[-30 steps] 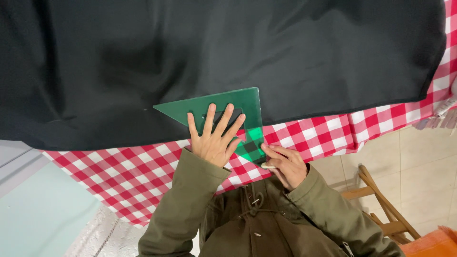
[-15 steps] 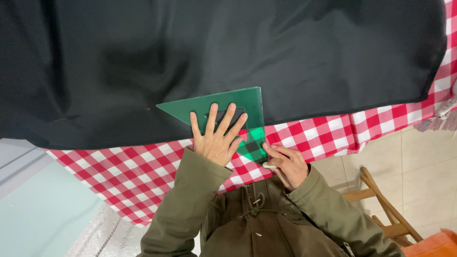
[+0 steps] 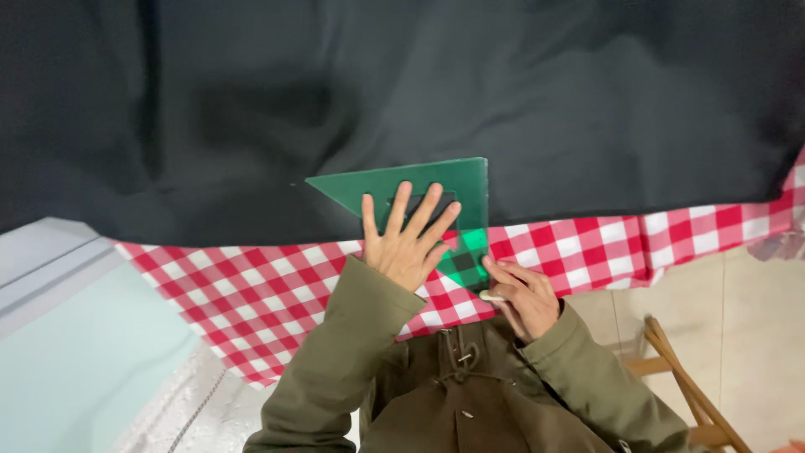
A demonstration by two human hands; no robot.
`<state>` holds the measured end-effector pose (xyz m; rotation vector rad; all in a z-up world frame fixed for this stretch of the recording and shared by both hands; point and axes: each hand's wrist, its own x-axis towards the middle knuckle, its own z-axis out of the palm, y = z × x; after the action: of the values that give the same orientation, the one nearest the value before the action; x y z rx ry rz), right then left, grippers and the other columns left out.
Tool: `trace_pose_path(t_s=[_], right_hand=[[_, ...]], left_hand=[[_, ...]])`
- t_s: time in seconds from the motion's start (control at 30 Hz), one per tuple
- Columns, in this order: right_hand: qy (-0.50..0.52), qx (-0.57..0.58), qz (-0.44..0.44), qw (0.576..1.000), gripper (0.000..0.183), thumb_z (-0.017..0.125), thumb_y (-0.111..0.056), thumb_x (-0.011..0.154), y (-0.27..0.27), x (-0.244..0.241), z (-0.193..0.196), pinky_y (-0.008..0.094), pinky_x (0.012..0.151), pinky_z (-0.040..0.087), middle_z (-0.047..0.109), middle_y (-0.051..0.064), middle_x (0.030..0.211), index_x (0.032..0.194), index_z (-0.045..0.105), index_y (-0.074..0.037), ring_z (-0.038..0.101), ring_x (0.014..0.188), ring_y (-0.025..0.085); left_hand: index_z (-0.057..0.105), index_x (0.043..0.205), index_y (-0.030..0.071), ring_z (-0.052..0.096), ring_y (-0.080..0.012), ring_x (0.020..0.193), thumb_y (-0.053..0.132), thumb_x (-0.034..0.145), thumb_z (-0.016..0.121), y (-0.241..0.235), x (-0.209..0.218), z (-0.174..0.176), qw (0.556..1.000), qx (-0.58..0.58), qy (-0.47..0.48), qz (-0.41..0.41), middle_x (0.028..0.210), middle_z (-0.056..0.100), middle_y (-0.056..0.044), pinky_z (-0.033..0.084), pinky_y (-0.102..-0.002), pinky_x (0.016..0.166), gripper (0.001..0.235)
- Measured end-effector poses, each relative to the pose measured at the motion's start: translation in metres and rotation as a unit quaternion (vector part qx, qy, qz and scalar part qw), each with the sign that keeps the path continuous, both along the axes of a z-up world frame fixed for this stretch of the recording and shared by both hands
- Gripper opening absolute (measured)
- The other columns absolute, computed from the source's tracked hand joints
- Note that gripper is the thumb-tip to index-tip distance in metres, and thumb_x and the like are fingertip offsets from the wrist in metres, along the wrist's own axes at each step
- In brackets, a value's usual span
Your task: The person marks a black garment with a set square and chalk, then pins the hem. They fold the hem and iron it flat using an electric iron. The person repeats the folding and ironing process on different sections of the garment.
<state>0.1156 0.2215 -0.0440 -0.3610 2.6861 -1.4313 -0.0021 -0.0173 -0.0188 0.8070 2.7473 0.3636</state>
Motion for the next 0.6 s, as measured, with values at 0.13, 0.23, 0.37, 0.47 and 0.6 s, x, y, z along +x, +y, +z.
trace_pose_path(t_s=[0.13, 0.23, 0.37, 0.47, 0.6], right_hand=[[-0.008, 0.000, 0.006, 1.000, 0.029, 0.081, -0.003, 0.078, -0.0008, -0.0017, 0.0018, 0.042, 0.096, 0.051, 0.065, 0.011, 0.140, 0.101, 0.068, -0.013, 0.065, 0.119, 0.032], [-0.021, 0.015, 0.007, 1.000, 0.030, 0.080, -0.001, 0.076, -0.0010, -0.0015, 0.0040, 0.042, 0.095, 0.051, 0.064, 0.011, 0.141, 0.101, 0.068, -0.013, 0.065, 0.119, 0.033], [-0.024, 0.005, 0.009, 1.000, 0.031, 0.079, 0.001, 0.077, 0.0017, -0.0002, -0.0019, 0.042, 0.094, 0.052, 0.063, 0.013, 0.142, 0.102, 0.067, -0.011, 0.065, 0.119, 0.034], [-0.024, -0.008, 0.008, 1.000, 0.030, 0.079, 0.002, 0.078, 0.0020, -0.0013, 0.0009, 0.042, 0.093, 0.052, 0.062, 0.014, 0.143, 0.102, 0.067, -0.010, 0.065, 0.119, 0.035], [-0.024, -0.028, 0.012, 0.999, 0.028, 0.078, 0.001, 0.079, 0.0029, -0.0040, 0.0004, 0.042, 0.091, 0.053, 0.062, 0.015, 0.142, 0.102, 0.066, -0.009, 0.065, 0.118, 0.035]], left_hand=[[0.042, 0.161, 0.032, 0.025, -0.0331, 0.158, 0.045, 0.103, 0.063, -0.0002, -0.0031, 0.0052, 1.000, 0.006, -0.008, 0.005, 0.171, 0.030, 0.001, 0.017, -0.074, 0.121, 0.063], [0.041, 0.161, 0.032, 0.026, -0.0333, 0.157, 0.045, 0.103, 0.062, -0.0006, -0.0027, 0.0058, 1.000, 0.004, -0.011, -0.001, 0.170, 0.029, 0.001, 0.018, -0.074, 0.121, 0.063], [0.041, 0.161, 0.032, 0.026, -0.0333, 0.157, 0.046, 0.103, 0.062, -0.0008, -0.0028, 0.0052, 1.000, 0.007, -0.005, -0.006, 0.170, 0.028, 0.001, 0.018, -0.074, 0.121, 0.063], [0.041, 0.160, 0.032, 0.025, -0.0326, 0.157, 0.046, 0.102, 0.063, -0.0002, -0.0024, 0.0060, 1.000, 0.000, -0.006, -0.006, 0.170, 0.028, 0.001, 0.018, -0.073, 0.121, 0.063], [0.041, 0.161, 0.032, 0.024, -0.0324, 0.158, 0.048, 0.103, 0.063, -0.0016, -0.0009, 0.0022, 1.000, -0.010, 0.009, -0.012, 0.171, 0.028, 0.001, 0.017, -0.073, 0.122, 0.064]])
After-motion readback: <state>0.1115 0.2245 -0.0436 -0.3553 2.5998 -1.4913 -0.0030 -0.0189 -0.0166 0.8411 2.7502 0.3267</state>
